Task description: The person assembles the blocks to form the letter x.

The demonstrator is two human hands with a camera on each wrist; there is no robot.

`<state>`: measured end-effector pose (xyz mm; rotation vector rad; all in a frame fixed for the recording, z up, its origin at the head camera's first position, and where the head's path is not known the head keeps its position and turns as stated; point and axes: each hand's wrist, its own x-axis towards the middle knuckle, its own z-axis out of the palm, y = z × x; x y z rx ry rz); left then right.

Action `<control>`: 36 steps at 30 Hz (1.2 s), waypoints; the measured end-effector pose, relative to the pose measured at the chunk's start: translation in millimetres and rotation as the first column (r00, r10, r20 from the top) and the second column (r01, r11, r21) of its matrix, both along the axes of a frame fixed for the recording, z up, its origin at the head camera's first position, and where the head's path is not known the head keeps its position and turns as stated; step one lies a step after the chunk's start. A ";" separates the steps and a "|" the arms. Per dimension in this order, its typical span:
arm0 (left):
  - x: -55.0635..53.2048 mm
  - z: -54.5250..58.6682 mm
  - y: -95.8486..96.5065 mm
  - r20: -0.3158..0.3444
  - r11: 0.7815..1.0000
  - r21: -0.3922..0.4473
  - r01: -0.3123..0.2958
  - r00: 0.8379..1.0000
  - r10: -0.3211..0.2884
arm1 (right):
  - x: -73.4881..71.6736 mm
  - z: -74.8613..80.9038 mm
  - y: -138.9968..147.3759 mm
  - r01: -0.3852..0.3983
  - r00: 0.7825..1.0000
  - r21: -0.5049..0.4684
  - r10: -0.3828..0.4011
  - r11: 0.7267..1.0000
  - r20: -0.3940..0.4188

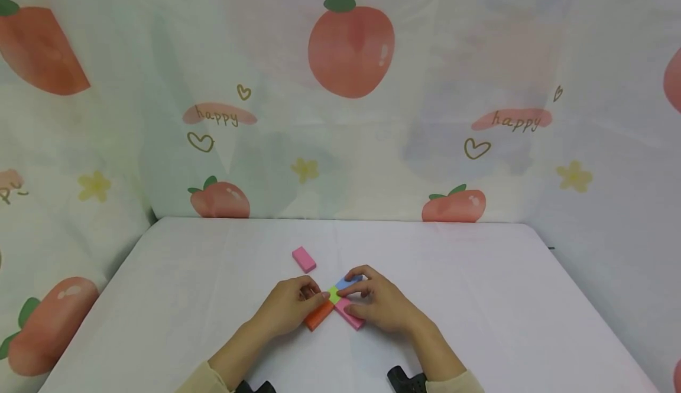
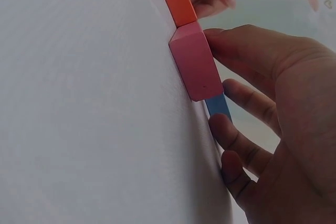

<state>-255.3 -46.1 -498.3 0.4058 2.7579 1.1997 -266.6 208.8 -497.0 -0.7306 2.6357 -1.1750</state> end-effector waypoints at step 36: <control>-31.6 15.8 -20.7 -0.101 0.988 0.033 -0.149 0.983 0.152 | 1.8 -0.5 0.5 -0.007 1.000 -0.017 0.006 1.000 -0.022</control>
